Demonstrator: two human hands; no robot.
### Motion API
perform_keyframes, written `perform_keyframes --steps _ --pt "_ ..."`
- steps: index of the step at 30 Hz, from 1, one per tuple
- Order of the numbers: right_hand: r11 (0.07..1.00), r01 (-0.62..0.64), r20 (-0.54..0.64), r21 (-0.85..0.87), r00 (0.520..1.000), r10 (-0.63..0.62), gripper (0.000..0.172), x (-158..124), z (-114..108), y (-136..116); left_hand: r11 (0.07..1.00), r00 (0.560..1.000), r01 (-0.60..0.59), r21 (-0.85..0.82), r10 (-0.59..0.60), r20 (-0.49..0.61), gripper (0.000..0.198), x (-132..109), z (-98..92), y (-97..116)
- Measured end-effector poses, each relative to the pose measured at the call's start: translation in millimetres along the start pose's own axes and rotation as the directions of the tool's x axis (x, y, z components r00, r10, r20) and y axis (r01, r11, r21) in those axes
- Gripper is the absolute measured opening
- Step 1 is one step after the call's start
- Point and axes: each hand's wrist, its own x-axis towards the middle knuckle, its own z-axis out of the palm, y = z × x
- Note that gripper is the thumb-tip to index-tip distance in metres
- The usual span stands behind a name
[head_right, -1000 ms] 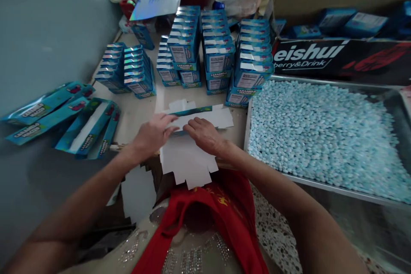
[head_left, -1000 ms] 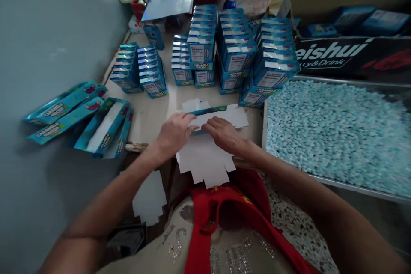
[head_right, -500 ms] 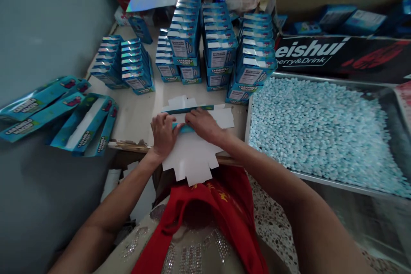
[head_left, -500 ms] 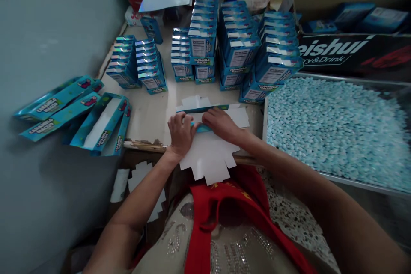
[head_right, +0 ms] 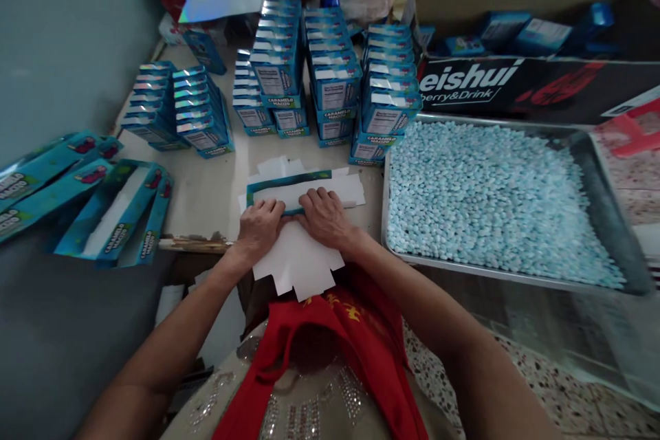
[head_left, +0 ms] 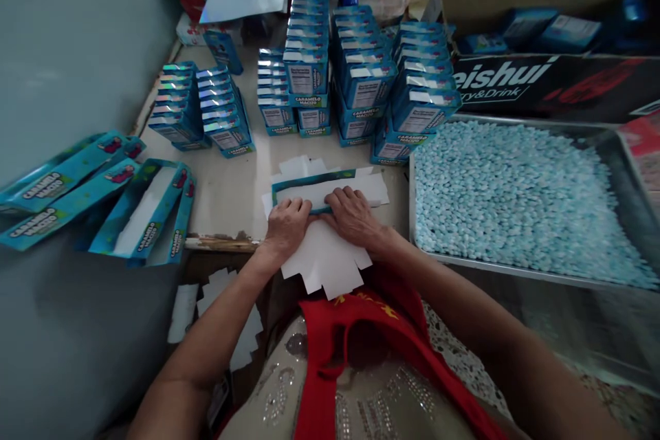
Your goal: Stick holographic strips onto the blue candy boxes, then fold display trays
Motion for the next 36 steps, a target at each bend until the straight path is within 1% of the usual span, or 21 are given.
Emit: perform_keyframes --steps 3,6,8,10,11,13,15,16,18,20,21,22,23,25,26,27,29,31,33,35,36 --pt "0.999 -0.029 0.131 0.021 0.991 0.026 0.042 9.9 -9.3 2.7 1.0 1.0 0.021 0.016 -0.021 -0.014 0.03 1.7 0.5 -2.9" --pt "0.998 -0.037 0.285 0.059 0.958 0.018 0.043 17.9 -17.7 7.0 0.999 0.999 0.052 0.016 -0.052 -0.012 0.027 -0.2 1.5 -3.9" --pt "0.997 0.027 0.341 0.071 0.939 -0.05 0.033 20.8 -24.9 11.2 0.997 0.997 0.078 0.0 -0.078 0.002 0.024 -3.5 -2.7 0.4" --pt "0.989 0.137 0.36 0.058 0.921 -0.149 0.023 21.9 -34.3 16.3 0.99 0.989 0.14 -0.022 -0.139 0.043 0.02 -8.9 -14.5 8.8" --pt "0.978 0.201 0.36 0.047 0.91 -0.204 0.027 22.1 -39.5 19.2 0.986 0.985 0.156 -0.051 -0.152 0.08 0.018 -11.9 -23.2 13.8" --pt "0.948 0.317 0.349 0.031 0.885 -0.308 0.035 22.6 -49.0 25.4 0.98 0.986 0.13 -0.152 -0.112 0.125 0.02 -16.5 -43.5 21.8" --pt "0.909 0.415 0.309 0.041 0.86 -0.407 0.034 23.3 -54.9 31.9 0.961 0.994 0.107 -0.257 -0.1 0.04 0.023 -14.5 -60.4 23.3" --pt "0.888 0.456 0.28 0.057 0.847 -0.453 0.032 23.1 -55.7 35.0 0.944 0.988 0.135 -0.302 -0.152 -0.033 0.028 -10.2 -65.0 20.7" --pt "0.847 0.52 0.218 0.109 0.819 -0.53 0.031 19.9 -52.5 39.8 0.868 0.928 0.282 -0.409 -0.355 -0.114 0.046 3.3 -63.0 9.7" --pt "0.808 0.563 0.154 0.172 0.795 -0.587 0.032 11.0 -44.7 41.8 0.749 0.872 0.398 -0.53 -0.487 -0.034 0.064 17.5 -47.2 -2.6" --pt "0.801 0.562 0.112 0.204 0.8 -0.59 0.035 4.9 -40.3 41.8 0.69 0.86 0.43 -0.582 -0.509 0.032 0.064 22.6 -36.2 -6.5" --pt "0.812 0.533 0.059 0.236 0.827 -0.56 0.039 -1.6 -36.3 41.1 0.635 0.848 0.455 -0.624 -0.524 0.084 0.06 25.9 -24.7 -7.8" --pt "0.844 0.464 -0.006 0.268 0.877 -0.48 0.043 -7.3 -32.9 39.8 0.585 0.831 0.472 -0.659 -0.545 0.111 0.055 27.0 -13.9 -6.4" --pt "0.914 0.226 -0.118 0.338 0.973 -0.197 0.046 -13.1 -28.9 34.5 0.481 0.773 0.493 -0.725 -0.624 0.111 0.057 24.1 2.4 3.2" --pt "0.927 0.097 -0.138 0.362 0.989 -0.049 0.042 -11.8 -28.2 30.6 0.428 0.733 0.492 -0.758 -0.674 0.095 0.061 21.0 7.4 9.9" --pt "0.931 -0.009 -0.129 0.364 0.99 0.06 0.037 -7.6 -28.1 25.8 0.388 0.699 0.478 -0.788 -0.712 0.073 0.065 17.6 10.8 16.8" --pt "0.949 -0.126 -0.023 0.289 0.99 0.139 0.037 7.3 -29.4 15.0 0.365 0.677 0.432 -0.825 -0.736 0.028 0.063 11.3 14.1 28.6" --pt "0.966 -0.201 0.138 0.163 0.974 0.179 0.042 24.9 -31.0 5.9 0.405 0.701 0.406 -0.819 -0.713 -0.005 0.046 7.5 16.1 35.3" --pt "0.956 -0.284 0.263 0.076 0.93 0.255 0.041 38.5 -31.2 2.1 0.426 0.729 0.405 -0.809 -0.684 0.005 0.032 6.4 18.3 36.9" --pt "0.939 -0.337 0.32 0.072 0.899 0.298 0.04 45.0 -28.4 4.5 0.384 0.718 0.413 -0.826 -0.695 0.036 0.032 7.0 20.4 35.9" --pt "0.934 -0.345 0.326 0.091 0.897 0.299 0.04 45.8 -25.7 7.4 0.363 0.706 0.41 -0.837 -0.707 0.039 0.033 7.7 21.2 35.3"
